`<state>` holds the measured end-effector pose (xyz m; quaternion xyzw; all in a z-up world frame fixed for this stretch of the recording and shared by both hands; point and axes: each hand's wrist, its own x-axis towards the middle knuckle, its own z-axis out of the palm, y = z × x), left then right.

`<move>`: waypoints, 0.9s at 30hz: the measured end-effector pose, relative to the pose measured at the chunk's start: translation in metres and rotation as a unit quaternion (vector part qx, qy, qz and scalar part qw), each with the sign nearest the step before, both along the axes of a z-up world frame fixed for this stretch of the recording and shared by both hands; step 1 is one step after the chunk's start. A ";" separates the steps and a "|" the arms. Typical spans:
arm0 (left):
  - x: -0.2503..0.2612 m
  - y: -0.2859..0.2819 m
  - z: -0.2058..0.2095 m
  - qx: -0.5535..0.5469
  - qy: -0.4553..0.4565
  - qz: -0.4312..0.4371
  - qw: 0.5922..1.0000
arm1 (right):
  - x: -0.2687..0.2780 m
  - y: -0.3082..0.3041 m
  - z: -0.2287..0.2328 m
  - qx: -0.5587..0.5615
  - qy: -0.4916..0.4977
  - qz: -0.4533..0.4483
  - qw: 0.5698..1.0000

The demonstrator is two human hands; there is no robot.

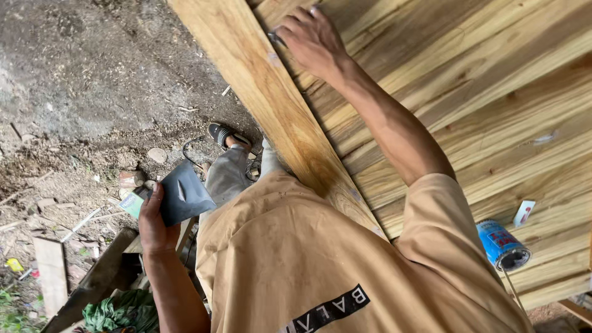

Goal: The person uses a sanding block to smooth the surface of a large wooden board. They apply a white substance from a tube onto the sanding block and spread it across the wood while sanding. The person moves along the length of the board to work on different sections.

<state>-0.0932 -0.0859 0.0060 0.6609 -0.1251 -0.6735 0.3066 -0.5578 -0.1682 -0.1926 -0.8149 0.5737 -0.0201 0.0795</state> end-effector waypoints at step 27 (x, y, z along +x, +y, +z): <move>-0.010 0.011 -0.001 0.015 0.019 0.010 1.000 | 0.010 0.018 0.001 0.006 0.043 0.035 0.998</move>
